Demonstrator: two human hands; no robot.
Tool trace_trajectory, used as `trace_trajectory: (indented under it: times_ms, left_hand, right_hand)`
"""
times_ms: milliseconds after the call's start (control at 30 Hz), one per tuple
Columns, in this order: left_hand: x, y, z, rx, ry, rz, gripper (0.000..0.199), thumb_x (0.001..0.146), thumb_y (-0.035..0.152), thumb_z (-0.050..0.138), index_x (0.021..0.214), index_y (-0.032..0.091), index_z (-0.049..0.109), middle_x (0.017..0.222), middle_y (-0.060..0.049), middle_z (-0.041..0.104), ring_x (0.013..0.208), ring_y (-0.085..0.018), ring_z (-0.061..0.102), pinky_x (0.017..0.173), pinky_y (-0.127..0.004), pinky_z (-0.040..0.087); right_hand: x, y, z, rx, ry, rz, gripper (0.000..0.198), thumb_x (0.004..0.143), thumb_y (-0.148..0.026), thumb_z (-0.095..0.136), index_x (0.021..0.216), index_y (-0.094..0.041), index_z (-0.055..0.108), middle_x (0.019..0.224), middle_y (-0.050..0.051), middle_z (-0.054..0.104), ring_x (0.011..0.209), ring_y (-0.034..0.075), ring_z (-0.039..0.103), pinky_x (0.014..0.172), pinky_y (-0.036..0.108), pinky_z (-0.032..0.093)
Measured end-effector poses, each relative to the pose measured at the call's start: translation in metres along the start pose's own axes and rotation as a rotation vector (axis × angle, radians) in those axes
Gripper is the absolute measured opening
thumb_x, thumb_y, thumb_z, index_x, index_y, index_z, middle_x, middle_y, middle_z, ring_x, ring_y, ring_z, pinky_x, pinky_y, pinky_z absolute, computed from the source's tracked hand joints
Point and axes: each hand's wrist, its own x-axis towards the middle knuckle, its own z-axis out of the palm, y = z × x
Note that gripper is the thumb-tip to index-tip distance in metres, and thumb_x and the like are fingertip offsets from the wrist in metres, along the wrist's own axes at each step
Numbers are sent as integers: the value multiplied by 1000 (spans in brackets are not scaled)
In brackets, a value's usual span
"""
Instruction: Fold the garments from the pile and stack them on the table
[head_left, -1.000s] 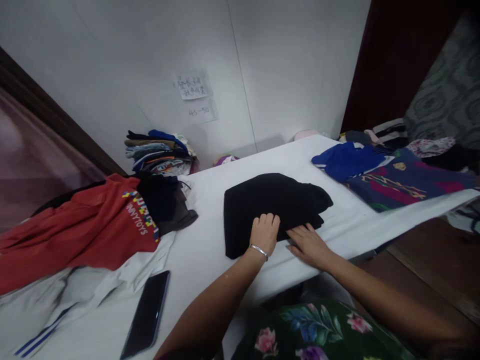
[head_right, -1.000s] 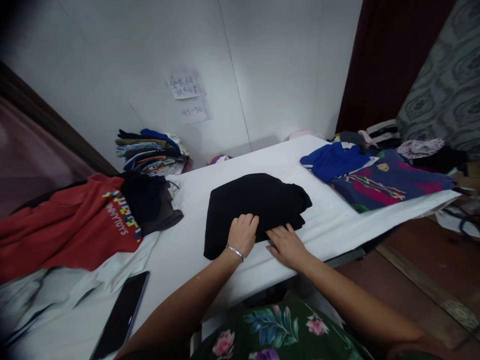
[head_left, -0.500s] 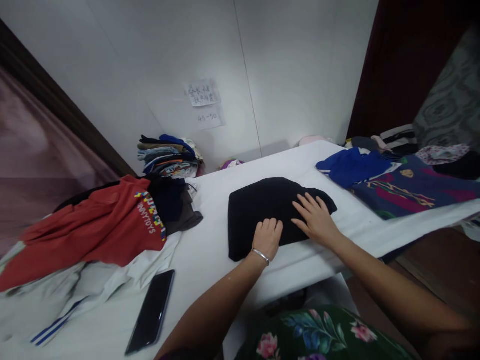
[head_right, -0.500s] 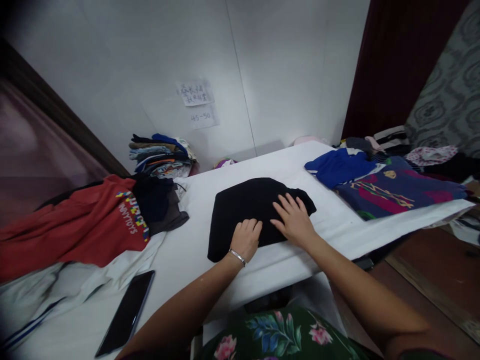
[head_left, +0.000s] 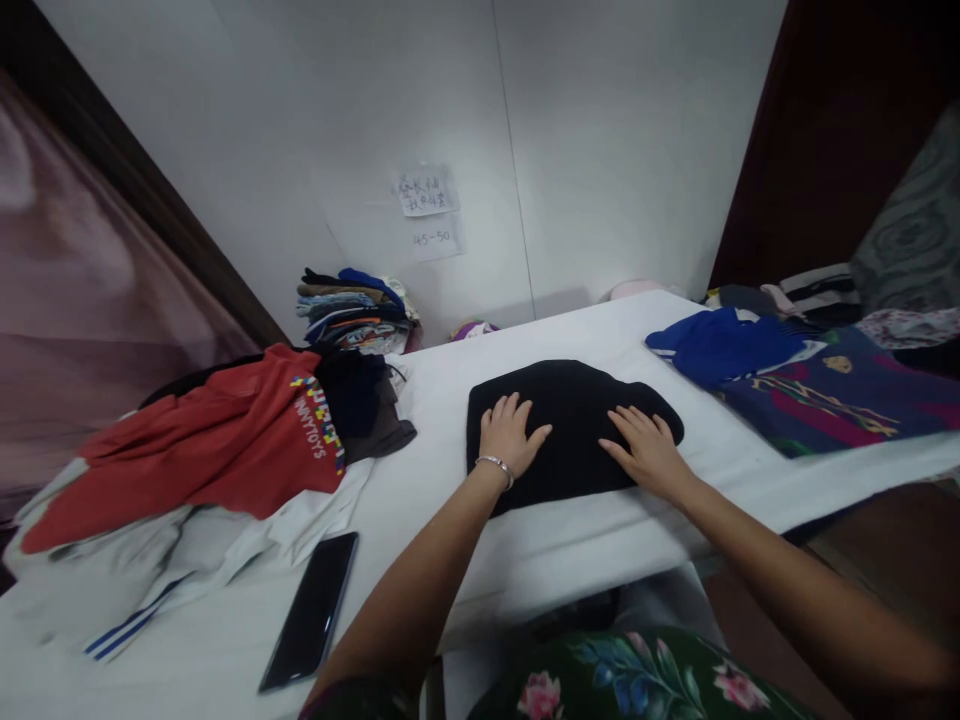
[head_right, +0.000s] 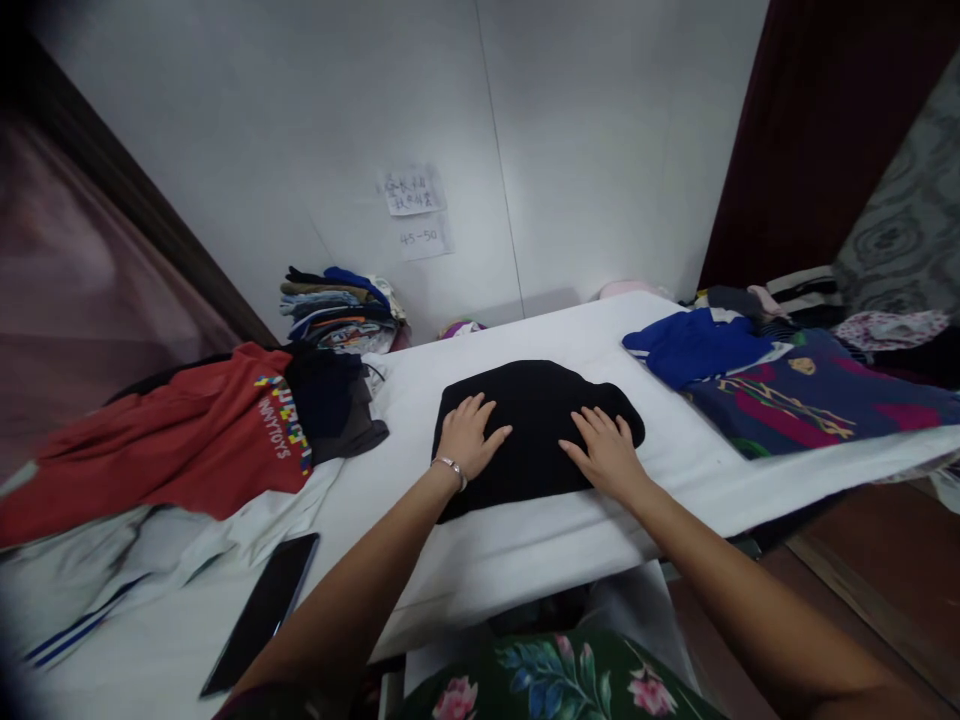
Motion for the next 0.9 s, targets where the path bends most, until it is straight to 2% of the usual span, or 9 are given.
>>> trace_trajectory:
  times_ms: [100, 200, 267, 333, 433, 600, 667, 767, 900]
  left_hand:
    - [6, -9, 18, 47, -96, -98, 71, 89, 65, 31, 143, 19, 40, 156, -12, 28, 144, -32, 18, 114, -55, 16]
    - [2, -11, 31, 70, -76, -83, 73, 90, 66, 26, 145, 20, 37, 157, -12, 26, 145, -31, 16, 115, -56, 13]
    - [-2, -11, 33, 68, -58, -79, 72, 90, 66, 25, 145, 21, 37, 156, -11, 27, 145, -30, 17, 116, -55, 14]
    - [-5, -11, 33, 59, -48, -72, 72, 90, 65, 25, 145, 21, 38, 156, -10, 28, 145, -29, 17, 116, -54, 13]
    - [-8, -12, 32, 38, -50, -66, 70, 90, 64, 25, 144, 21, 39, 156, -10, 28, 145, -28, 16, 117, -53, 12]
    - [16, -16, 18, -58, -179, -135, 74, 87, 70, 23, 141, 24, 43, 156, -8, 29, 145, -29, 19, 116, -53, 14]
    - [35, -22, 11, -67, -163, -180, 76, 86, 72, 22, 141, 24, 43, 157, -8, 27, 145, -30, 17, 116, -54, 13]
    - [59, -34, 9, -54, -134, -266, 77, 85, 71, 24, 146, 25, 35, 159, -7, 19, 146, -31, 10, 115, -57, 10]
    - [69, -47, 23, -119, -255, -406, 79, 85, 70, 24, 151, 27, 21, 161, -5, 10, 147, -31, 6, 111, -63, 18]
  right_hand:
    - [26, -16, -19, 17, 36, -92, 60, 94, -55, 33, 141, -19, 43, 151, 13, 36, 141, 31, 26, 111, 55, 20]
    - [60, -28, -25, 14, 30, -180, 64, 94, -57, 31, 147, -20, 35, 156, 12, 24, 144, 31, 16, 112, 55, 16]
    - [80, -26, -14, -7, -56, -134, 67, 93, -59, 30, 148, -20, 34, 157, 12, 21, 144, 33, 14, 112, 57, 15]
    - [92, -16, 5, -15, -246, -6, 69, 92, -61, 30, 147, -20, 35, 156, 13, 25, 143, 33, 17, 111, 57, 17]
    - [95, 4, 35, 11, -451, 122, 72, 91, -63, 29, 148, -19, 35, 155, 12, 29, 143, 31, 21, 112, 52, 20]
    - [90, 15, 51, 22, -411, 127, 72, 90, -65, 28, 148, -22, 35, 155, 9, 28, 144, 30, 19, 114, 51, 18]
    - [91, 15, 50, 13, -414, 133, 72, 90, -65, 29, 147, -22, 35, 155, 9, 28, 144, 30, 19, 114, 51, 18]
    - [90, 16, 51, 14, -414, 136, 72, 90, -65, 28, 148, -22, 35, 155, 9, 28, 144, 29, 18, 114, 49, 18]
    - [90, 17, 50, 23, -422, 143, 71, 90, -64, 29, 147, -22, 37, 155, 10, 29, 143, 30, 20, 113, 51, 19]
